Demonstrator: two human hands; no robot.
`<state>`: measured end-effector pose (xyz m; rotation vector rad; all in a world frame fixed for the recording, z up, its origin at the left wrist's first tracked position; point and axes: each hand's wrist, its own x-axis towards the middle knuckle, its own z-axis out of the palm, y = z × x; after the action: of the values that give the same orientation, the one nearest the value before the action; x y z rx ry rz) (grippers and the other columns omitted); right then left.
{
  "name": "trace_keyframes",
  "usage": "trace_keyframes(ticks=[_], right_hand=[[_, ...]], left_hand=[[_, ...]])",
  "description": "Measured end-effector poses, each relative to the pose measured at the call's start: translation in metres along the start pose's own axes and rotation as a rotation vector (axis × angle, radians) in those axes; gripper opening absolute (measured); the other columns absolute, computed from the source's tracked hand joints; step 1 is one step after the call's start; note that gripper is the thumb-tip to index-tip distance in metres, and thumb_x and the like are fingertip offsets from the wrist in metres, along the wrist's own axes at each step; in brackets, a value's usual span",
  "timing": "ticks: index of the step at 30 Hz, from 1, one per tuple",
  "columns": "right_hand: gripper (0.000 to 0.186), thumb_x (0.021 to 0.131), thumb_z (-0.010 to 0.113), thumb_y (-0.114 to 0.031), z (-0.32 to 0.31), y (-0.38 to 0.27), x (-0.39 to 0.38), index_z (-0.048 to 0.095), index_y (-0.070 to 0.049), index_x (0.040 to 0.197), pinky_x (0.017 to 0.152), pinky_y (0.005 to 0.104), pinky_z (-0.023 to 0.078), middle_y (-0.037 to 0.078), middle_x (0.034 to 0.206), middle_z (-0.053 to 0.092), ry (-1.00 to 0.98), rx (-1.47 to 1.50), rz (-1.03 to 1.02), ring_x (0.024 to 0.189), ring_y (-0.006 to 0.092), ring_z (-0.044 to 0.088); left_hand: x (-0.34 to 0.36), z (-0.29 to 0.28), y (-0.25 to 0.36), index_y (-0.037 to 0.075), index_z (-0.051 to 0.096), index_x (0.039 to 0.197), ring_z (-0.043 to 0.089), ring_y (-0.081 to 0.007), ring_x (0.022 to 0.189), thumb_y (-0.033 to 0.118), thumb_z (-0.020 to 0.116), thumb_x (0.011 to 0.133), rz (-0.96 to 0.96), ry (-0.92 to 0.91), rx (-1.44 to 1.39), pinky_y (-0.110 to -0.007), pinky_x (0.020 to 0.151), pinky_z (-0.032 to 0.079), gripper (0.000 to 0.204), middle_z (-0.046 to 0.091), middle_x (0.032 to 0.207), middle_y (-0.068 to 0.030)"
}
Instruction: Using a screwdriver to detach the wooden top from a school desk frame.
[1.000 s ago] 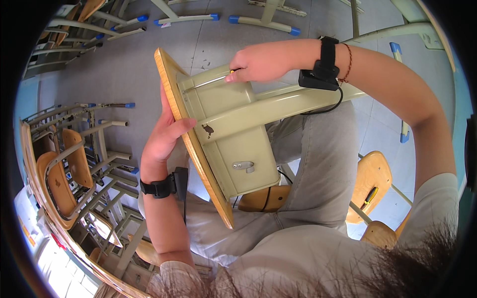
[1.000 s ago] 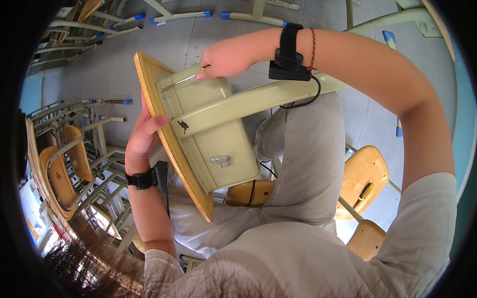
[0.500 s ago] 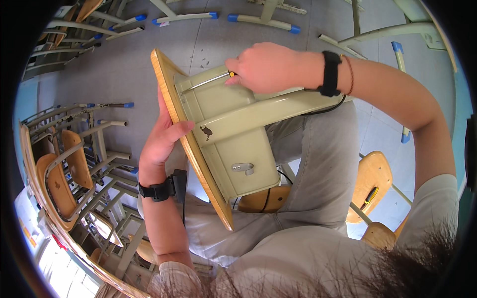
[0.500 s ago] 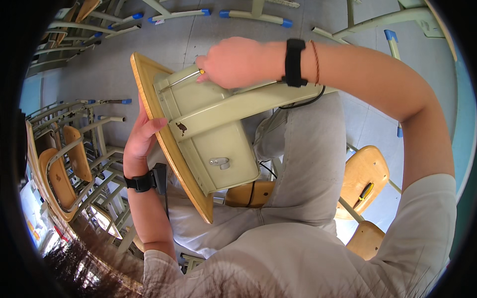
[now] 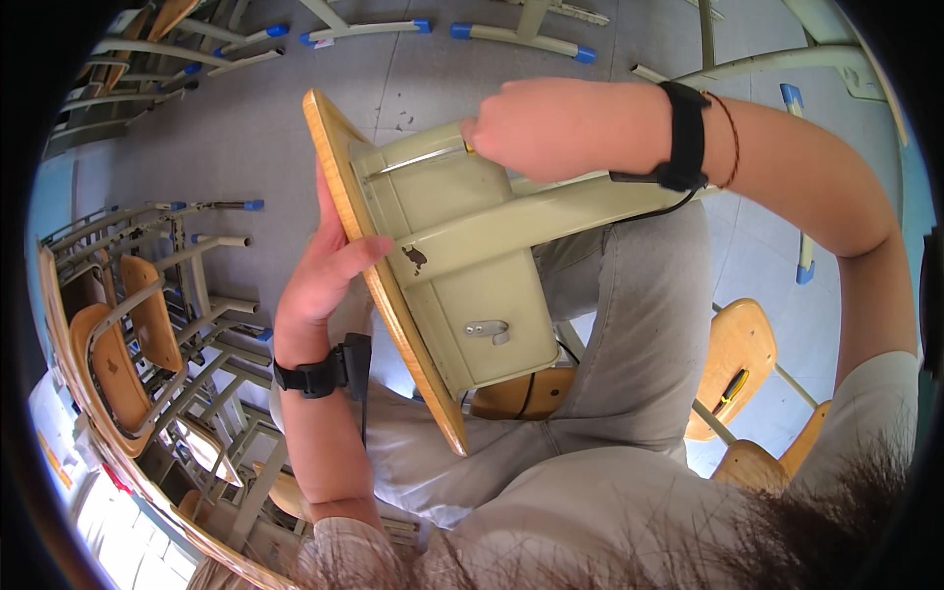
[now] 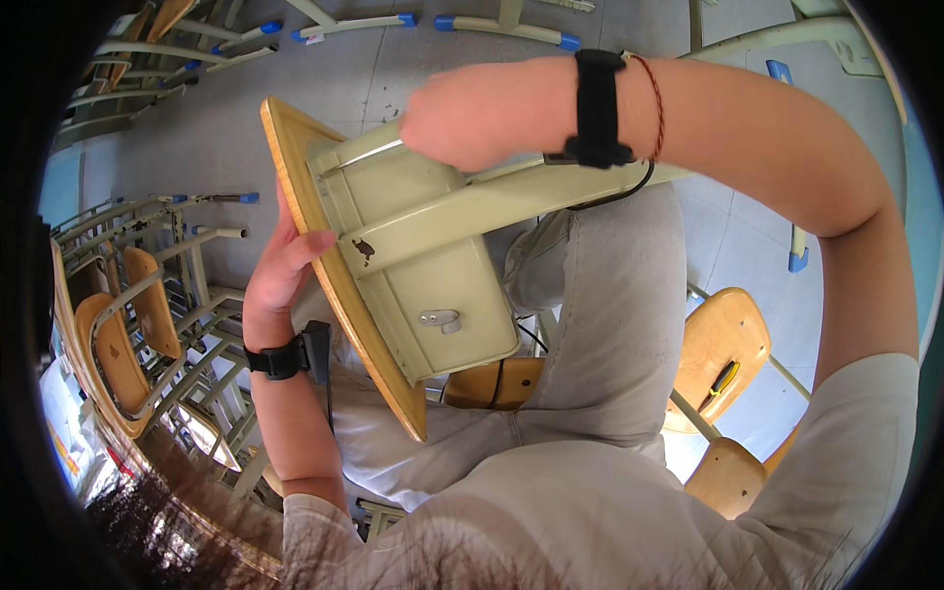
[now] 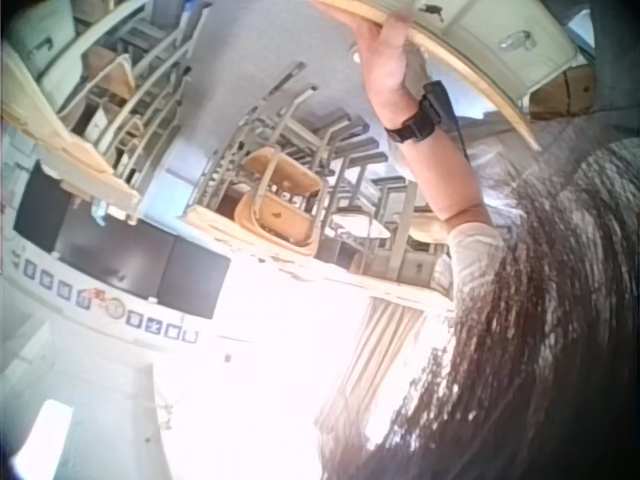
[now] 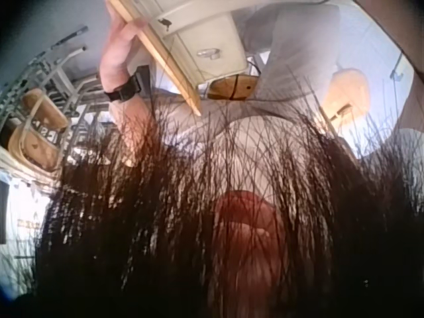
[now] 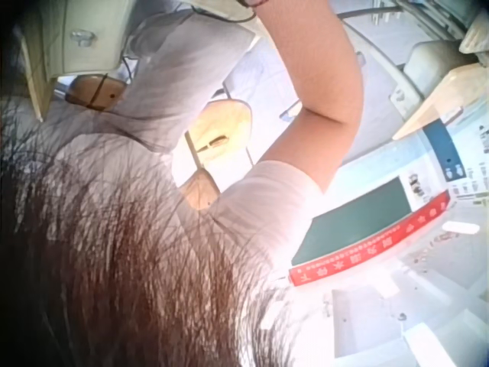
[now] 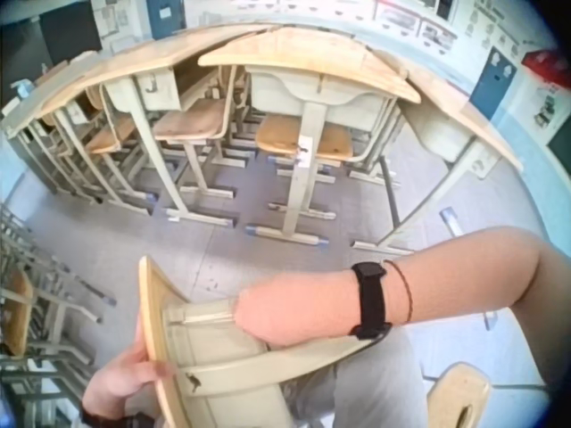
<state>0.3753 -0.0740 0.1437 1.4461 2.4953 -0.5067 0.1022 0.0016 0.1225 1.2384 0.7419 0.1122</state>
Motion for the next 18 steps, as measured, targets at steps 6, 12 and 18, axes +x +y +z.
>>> trace_keyframes(ticks=[6,12,18], right_hand=[[0.019,0.087,0.064,-0.007,0.004,0.001,0.002,0.060,0.004,0.102,0.068,0.0446,0.056,0.016,0.085,0.069,0.062,0.057,0.016,0.076,0.0346,0.070],[0.027,0.098,0.059,-0.025,-0.007,0.012,0.007,0.061,0.001,0.105,0.069,0.0371,0.056,0.012,0.091,0.069,-0.309,0.790,0.282,0.069,0.0247,0.066],[0.029,0.101,0.057,-0.025,0.004,0.046,0.006,0.063,0.004,0.104,0.069,0.0370,0.055,0.011,0.091,0.071,-0.521,0.965,0.158,0.073,0.0236,0.068]], left_hand=[[0.001,0.001,0.001,0.016,-0.011,0.160,0.034,-0.0239,0.140,0.015,0.065,0.076,0.011,-0.004,0.018,-0.039,0.118,0.026,0.113,0.033,0.152,-0.0102],[0.001,0.002,-0.002,0.016,-0.011,0.160,0.033,-0.0245,0.141,0.015,0.065,0.076,0.022,-0.012,0.003,-0.039,0.118,0.025,0.113,0.032,0.152,-0.0105],[0.001,0.003,0.000,0.017,-0.011,0.160,0.032,-0.0247,0.142,0.015,0.065,0.077,0.021,-0.026,-0.012,-0.040,0.119,0.025,0.113,0.032,0.153,-0.0106]])
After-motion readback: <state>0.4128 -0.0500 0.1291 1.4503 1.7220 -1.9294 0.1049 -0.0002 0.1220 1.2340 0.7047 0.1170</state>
